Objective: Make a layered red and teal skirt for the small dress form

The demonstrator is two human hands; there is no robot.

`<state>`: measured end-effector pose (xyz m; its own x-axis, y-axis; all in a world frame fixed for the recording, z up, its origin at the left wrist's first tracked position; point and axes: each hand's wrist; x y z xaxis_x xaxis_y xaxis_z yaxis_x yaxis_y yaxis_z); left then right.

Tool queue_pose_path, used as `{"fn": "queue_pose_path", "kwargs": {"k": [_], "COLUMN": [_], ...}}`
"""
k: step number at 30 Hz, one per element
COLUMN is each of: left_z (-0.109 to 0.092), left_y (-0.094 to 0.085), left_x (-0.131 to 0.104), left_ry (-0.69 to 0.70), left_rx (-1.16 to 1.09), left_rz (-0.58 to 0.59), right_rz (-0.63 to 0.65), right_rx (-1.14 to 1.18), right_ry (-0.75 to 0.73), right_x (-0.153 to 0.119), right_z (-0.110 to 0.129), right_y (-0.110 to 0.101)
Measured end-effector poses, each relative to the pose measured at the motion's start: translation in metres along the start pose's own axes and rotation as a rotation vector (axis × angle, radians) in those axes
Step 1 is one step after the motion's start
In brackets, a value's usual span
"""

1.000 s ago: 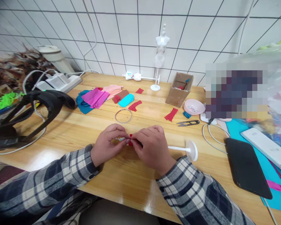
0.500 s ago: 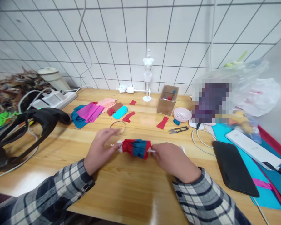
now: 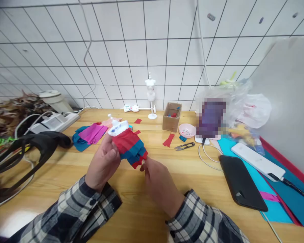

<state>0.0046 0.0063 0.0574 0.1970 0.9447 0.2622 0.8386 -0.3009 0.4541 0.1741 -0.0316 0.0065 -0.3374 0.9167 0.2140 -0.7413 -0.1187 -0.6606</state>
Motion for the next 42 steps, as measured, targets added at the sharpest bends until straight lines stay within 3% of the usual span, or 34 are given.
{"fn": "queue_pose_path", "kwargs": {"k": [6,11,17,26,33,42], "left_z": [-0.011,-0.012,-0.015,-0.024,-0.014,-0.009], "left_y": [-0.013,-0.015,-0.022,-0.027,-0.028,-0.022], "left_x": [-0.005,-0.005,0.0,0.002,0.001,-0.001], "left_ry": [-0.057,-0.063,-0.168,-0.172,-0.209,-0.225], "left_rx": [-0.068,-0.148,-0.247,-0.156,-0.176,-0.091], "left_rz": [-0.062,-0.028,-0.077,0.039,-0.056,-0.112], "right_rz": [0.175,0.394,0.34,0.273,0.241,0.236], "right_rx": [-0.11,-0.244,-0.205,-0.041,0.16,0.171], "right_ry": [0.014,-0.052,-0.1,-0.067,-0.006,0.019], "right_x": [-0.004,-0.008,-0.007,-0.01,-0.015,-0.013], "right_z": [0.015,0.022,0.012,0.01,0.015,0.016], "right_y": [-0.012,-0.017,-0.012,-0.008,0.003,0.003]}}
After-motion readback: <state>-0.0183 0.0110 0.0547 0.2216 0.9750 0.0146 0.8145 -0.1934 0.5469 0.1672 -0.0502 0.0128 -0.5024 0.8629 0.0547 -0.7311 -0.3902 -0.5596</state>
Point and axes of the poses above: each hand's wrist, its own x-axis towards the middle knuckle, its own y-axis out of the palm, z = x × y, and after that the axes turned 3 degrees about z, right-handed
